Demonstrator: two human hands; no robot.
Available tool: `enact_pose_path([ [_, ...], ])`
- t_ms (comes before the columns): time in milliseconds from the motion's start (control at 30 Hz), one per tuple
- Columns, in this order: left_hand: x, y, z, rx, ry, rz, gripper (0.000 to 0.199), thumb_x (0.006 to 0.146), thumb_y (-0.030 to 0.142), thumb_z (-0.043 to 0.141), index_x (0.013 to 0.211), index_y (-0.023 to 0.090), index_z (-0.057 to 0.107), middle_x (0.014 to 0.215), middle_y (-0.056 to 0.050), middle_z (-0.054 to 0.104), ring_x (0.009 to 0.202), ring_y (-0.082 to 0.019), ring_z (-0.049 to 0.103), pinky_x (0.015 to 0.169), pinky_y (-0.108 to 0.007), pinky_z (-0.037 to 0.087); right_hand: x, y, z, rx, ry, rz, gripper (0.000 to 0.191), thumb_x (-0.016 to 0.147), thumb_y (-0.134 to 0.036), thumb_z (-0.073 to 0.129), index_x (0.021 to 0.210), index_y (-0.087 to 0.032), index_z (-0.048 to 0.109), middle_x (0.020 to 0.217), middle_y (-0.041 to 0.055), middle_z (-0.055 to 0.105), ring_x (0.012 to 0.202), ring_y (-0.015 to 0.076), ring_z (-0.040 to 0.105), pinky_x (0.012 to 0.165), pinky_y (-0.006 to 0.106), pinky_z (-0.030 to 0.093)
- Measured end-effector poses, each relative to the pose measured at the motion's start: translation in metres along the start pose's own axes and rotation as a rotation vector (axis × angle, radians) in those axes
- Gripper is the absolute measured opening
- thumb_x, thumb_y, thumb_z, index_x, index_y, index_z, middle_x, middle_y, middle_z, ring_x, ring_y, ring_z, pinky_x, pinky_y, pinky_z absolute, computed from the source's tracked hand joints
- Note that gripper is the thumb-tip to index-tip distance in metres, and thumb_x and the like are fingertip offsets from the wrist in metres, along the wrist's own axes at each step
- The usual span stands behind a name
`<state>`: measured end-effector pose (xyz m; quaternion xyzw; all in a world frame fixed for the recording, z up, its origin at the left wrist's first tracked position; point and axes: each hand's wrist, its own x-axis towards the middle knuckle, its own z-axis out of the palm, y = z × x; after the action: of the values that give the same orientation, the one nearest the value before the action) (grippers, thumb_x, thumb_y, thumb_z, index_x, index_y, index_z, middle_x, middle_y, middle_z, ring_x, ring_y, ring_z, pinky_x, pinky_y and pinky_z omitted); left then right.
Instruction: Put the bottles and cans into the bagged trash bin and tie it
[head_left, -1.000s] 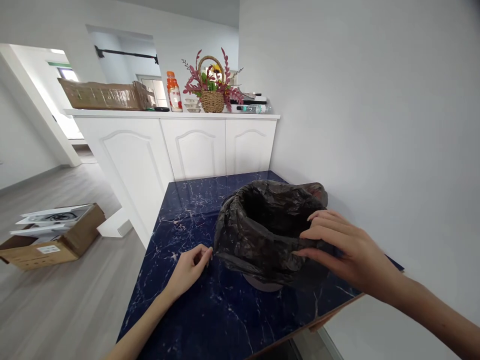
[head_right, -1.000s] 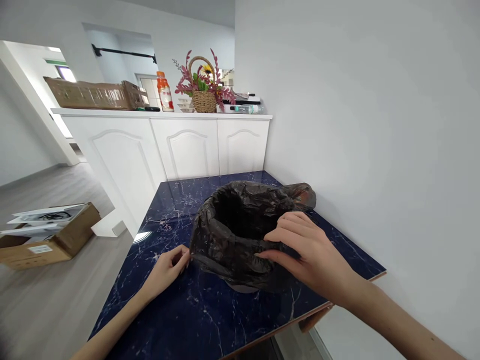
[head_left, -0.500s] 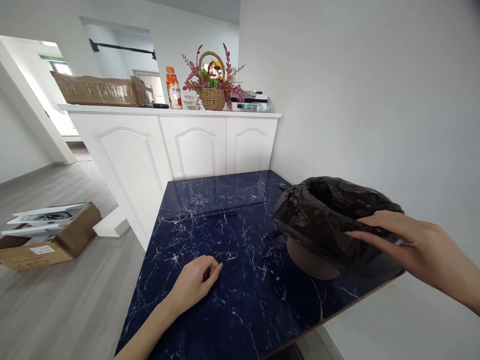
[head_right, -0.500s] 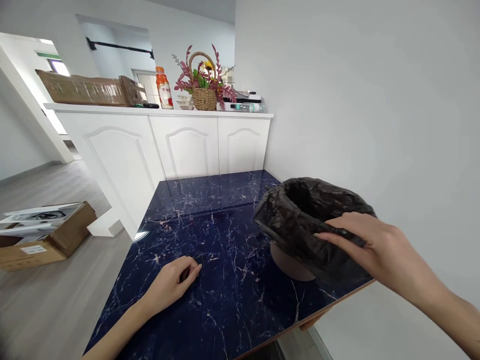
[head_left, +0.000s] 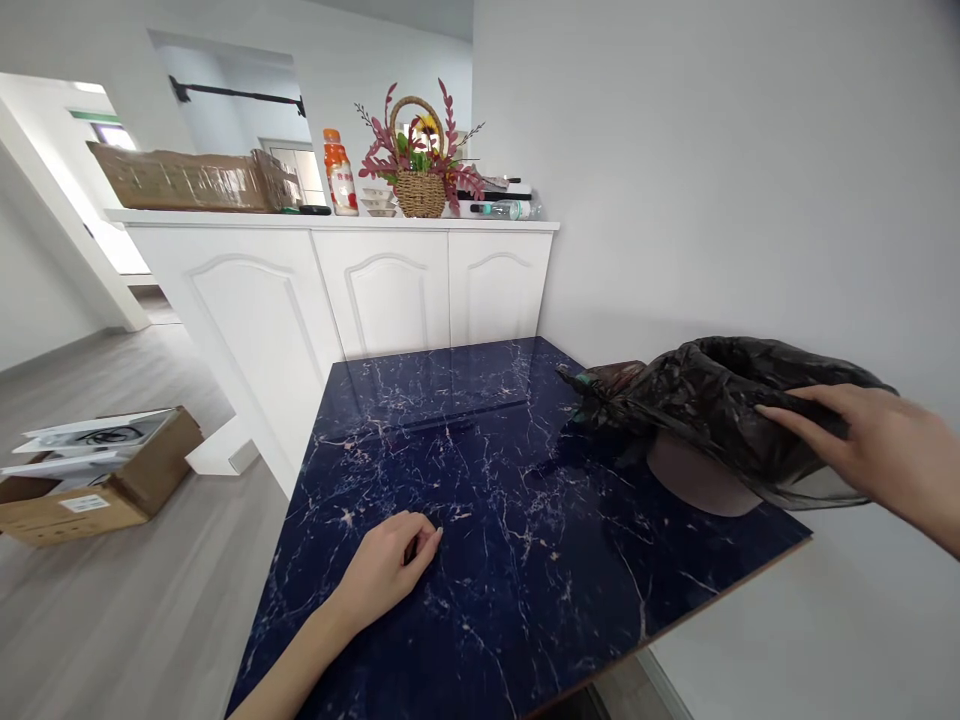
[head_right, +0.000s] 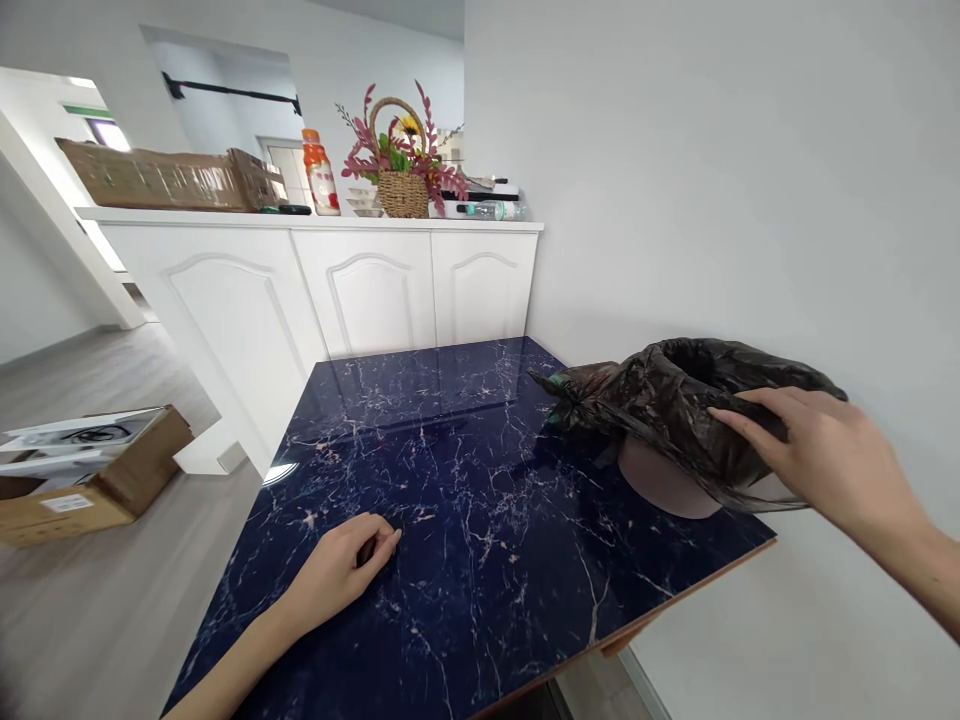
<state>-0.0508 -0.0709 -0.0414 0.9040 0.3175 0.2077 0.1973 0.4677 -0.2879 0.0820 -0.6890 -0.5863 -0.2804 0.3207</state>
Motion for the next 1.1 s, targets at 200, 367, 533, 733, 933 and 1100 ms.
enact_pose_path([
  [200,0.005,0.000,0.001,0.024,-0.017,-0.001,0.042,0.110,0.048,0.043,0.080,0.023,0.058,0.072,0.000,0.059,0.065,-0.018,0.055,0.063,-0.031,0.041,-0.023,-0.100,0.024,0.055,0.091,-0.103,0.034,0.101,-0.038,0.066,0.132,-0.024,0.065,0.134,0.0151,0.068,0.128,0.0373,0.064,0.113,0.057,0.049],
  [367,0.012,0.006,0.006,0.071,0.013,-0.024,0.038,0.108,0.044,0.046,0.079,0.023,0.056,0.073,-0.001,0.060,0.069,-0.020,0.058,0.067,-0.032,0.041,-0.056,-0.144,0.111,0.482,-0.356,-0.031,0.019,0.104,-0.035,0.057,0.117,-0.026,0.068,0.126,0.0098,0.069,0.117,0.0268,0.069,0.102,0.045,0.056],
  [533,0.041,-0.002,0.018,0.103,0.089,-0.076,0.033,0.104,0.038,0.050,0.075,0.024,0.052,0.077,-0.003,0.062,0.077,-0.022,0.060,0.074,-0.034,0.043,-0.043,-0.168,0.207,0.616,-0.535,0.197,0.025,0.103,-0.039,0.052,0.104,-0.022,0.070,0.104,0.0076,0.076,0.083,0.0206,0.069,0.080,0.034,0.055],
  [733,0.090,-0.032,0.022,0.059,0.222,-0.333,0.034,0.104,0.044,0.047,0.078,0.023,0.058,0.079,-0.003,0.068,0.074,-0.021,0.064,0.067,-0.032,0.039,-0.016,-0.170,0.267,0.546,-0.528,0.331,0.026,0.101,-0.043,0.052,0.101,-0.026,0.071,0.090,0.0043,0.080,0.077,0.0220,0.070,0.070,0.031,0.048],
  [933,0.094,-0.040,0.022,-0.028,0.234,-0.399,0.027,0.100,0.046,0.053,0.088,0.025,0.064,0.078,0.001,0.073,0.069,-0.018,0.066,0.065,-0.029,0.041,-0.024,-0.164,0.275,0.603,-0.505,0.324,0.029,0.099,-0.048,0.052,0.100,-0.027,0.072,0.078,0.0005,0.078,0.064,0.0193,0.068,0.069,0.031,0.049],
  [1100,0.092,-0.040,0.023,-0.046,0.228,-0.401,0.024,0.100,0.045,0.053,0.092,0.025,0.065,0.081,0.002,0.075,0.069,-0.018,0.067,0.065,-0.029,0.041,-0.026,-0.167,0.276,0.612,-0.489,0.295,0.025,0.098,-0.046,0.054,0.099,-0.028,0.072,0.078,0.0003,0.077,0.063,0.0197,0.067,0.069,0.031,0.048],
])
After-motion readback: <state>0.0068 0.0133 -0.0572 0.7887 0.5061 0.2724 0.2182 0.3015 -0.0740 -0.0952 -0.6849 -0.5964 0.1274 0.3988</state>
